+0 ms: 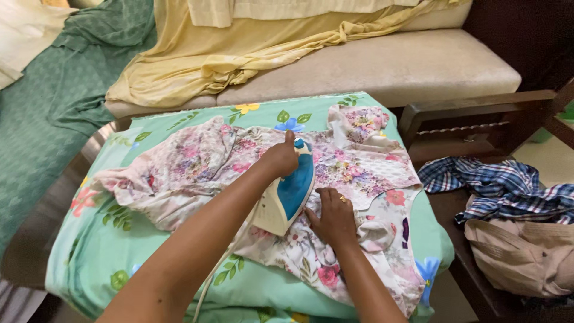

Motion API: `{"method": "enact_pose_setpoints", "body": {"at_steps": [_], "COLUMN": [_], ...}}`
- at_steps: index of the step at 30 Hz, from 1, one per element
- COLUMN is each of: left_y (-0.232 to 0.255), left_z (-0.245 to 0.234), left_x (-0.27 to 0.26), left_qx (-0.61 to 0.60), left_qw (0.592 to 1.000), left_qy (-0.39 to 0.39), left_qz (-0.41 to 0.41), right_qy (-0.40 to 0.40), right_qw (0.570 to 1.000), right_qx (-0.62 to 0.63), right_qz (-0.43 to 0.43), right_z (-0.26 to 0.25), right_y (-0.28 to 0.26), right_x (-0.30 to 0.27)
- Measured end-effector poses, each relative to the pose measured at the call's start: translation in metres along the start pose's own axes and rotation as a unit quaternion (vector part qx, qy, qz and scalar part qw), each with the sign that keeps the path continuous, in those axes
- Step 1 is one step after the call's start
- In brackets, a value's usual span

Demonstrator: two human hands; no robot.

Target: The person irons a floral-patterned garment on a table using a blue and white electric iron. They repeatedly smooth the fabric, reposition the garment, and iron different sections, including the sleeves and body, while other clothes remain on a nearby chair.

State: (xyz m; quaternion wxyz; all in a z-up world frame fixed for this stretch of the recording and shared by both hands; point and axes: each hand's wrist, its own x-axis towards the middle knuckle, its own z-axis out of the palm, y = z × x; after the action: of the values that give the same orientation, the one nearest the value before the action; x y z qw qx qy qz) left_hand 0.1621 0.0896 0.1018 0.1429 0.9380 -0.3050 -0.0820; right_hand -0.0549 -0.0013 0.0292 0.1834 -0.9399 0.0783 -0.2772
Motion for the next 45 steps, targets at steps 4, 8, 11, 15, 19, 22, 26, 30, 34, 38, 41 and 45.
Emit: {"method": "enact_pose_setpoints", "body": {"at_steps": [4,8,11,15,19,22,26,30,34,38,41,45], "left_y": [-0.008,-0.004,0.004,0.010,0.012,0.012,0.018,0.030,0.041,0.039,0.037,0.045], "left_z": [-0.014,-0.025,-0.025,-0.022,-0.019,-0.018,-0.019,-0.016,-0.003,0.008,0.005,-0.007], "left_x": [0.018,0.051,0.067,0.066,0.035,-0.002,-0.033,-0.007,0.058,0.093,0.084,0.034], "left_qx": [0.032,0.051,0.035,0.032,0.039,0.049,0.056,0.042,0.017,0.017,0.036,0.045], "left_qw": [0.998,0.998,0.999,0.999,0.999,0.996,0.991,0.998,1.000,0.999,0.998,0.998], "left_qy": [-0.010,-0.021,0.013,0.017,0.006,-0.006,-0.038,-0.019,0.015,0.047,0.031,0.002], "left_qz": [0.052,0.025,0.012,0.007,0.020,0.079,0.114,0.051,-0.010,0.009,0.031,0.046], "right_qy": [-0.058,-0.059,-0.130,-0.120,-0.198,-0.252,-0.151,-0.135,-0.159,-0.184,-0.175,-0.201], "right_qw": [0.997,0.993,0.983,0.985,0.972,0.953,0.979,0.983,0.977,0.971,0.973,0.967], "right_qx": [-0.009,-0.097,-0.109,-0.110,-0.099,-0.110,-0.123,-0.113,-0.124,-0.125,-0.115,-0.114], "right_qz": [0.043,0.029,0.065,0.056,0.080,0.124,0.063,0.055,0.071,0.092,0.096,0.103], "right_z": [0.007,0.017,0.024,0.023,0.007,-0.009,-0.016,0.000,0.006,0.004,0.005,-0.001], "right_y": [0.001,0.008,0.011,0.009,0.014,0.032,0.064,0.077,0.080,0.080,0.078,0.079], "right_x": [0.000,0.005,0.007,0.008,0.023,0.034,0.026,0.016,0.020,0.019,0.020,0.027]}}
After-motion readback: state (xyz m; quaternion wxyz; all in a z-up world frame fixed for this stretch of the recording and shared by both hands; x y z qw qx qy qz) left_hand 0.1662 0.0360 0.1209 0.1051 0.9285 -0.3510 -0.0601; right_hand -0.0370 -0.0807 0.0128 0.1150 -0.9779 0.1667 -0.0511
